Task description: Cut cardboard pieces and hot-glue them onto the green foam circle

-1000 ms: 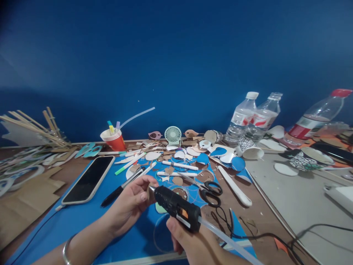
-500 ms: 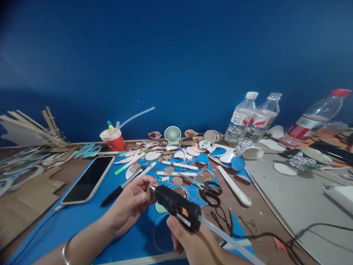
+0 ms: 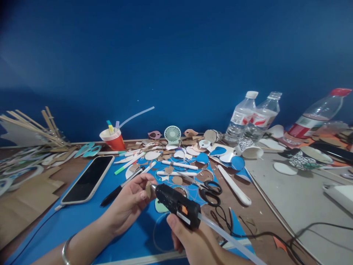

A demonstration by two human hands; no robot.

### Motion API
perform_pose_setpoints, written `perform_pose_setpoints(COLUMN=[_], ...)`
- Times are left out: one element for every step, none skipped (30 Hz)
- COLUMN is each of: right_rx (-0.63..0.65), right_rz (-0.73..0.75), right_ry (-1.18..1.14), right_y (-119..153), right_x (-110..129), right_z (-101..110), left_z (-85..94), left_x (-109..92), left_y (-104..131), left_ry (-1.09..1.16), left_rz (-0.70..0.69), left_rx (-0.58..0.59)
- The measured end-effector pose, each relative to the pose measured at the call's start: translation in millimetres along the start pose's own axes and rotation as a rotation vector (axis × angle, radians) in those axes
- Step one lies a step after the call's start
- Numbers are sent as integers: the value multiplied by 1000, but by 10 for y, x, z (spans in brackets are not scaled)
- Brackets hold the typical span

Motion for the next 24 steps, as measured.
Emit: perform_pose_setpoints(right_rx=[-6,-8,-3,6,10,16,20,24,27,30,34,38,44,50,53,55,54,47,39,36,34,27,19,10], right_rz=[-5,-5,-1,0,-7,-20,-33,-42,-46,-45,-41,-41,-45,-52,-59,-66,-72,-78,-84,-89,-90,-89,-82,-72], right_ry=[2,5,9,10,9,2,-5,-10,-10,-4,6,17,27,32,33,29,23,15,4,-10,-23,-32,-37,-41], right_y=[3,6,10,14,19,23,27,31,33,34,33,32,31,29,28,28,28,28,29,30,30,31,31,31], right_x=[-4,-6,-5,-5,-9,-16,-24,-30,-34,-35,-33,-31,-30,-30,-31,-33,-37,-43,-51,-60,-68,-74,-78,-78], right_z=[-1,-2,-7,-12,-15,-18,-20,-22,-24,-25,-26,-27,-28,-28,-27,-27,-26,-25,-25,-27,-31,-32,-33,-32], left_z=[0,1,2,4,6,7,8,9,10,13,17,21,25,30,33,35,37,39,40,41,42,43,43,43], left_x=[-4,-6,-8,-9,-9,-9,-10,-10,-10,-11,-11,-12,-12,-13,-13,-13,-13,-13,-15,-15,-15,-15,-15,-14], left_y=[-3,-5,-8,-9,-10,-10,-10,-9,-8,-7,-8,-10,-12,-15,-19,-22,-24,-26,-26,-24,-22,-19,-16,-13], left_ry=[7,12,13,12,9,6,6,7,10,13,17,20,22,25,28,32,36,39,42,42,39,33,27,20], left_rz=[-7,-14,-20,-23,-25,-27,-29,-31,-34,-37,-41,-45,-48,-53,-55,-57,-57,-57,-59,-58,-58,-56,-54,-51], left_rx=[1,2,5,6,8,9,11,12,13,11,10,7,6,4,6,8,10,10,10,9,7,4,2,1])
Point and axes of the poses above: each hand's wrist, its own y-axis away from the middle knuckle, its own z-axis out of the back of the hand, x = y × z, the point moved 4 cm from there along -y, towards the middle knuckle, and after that the axes turned 10 degrees about y, right-handed, at the moved point
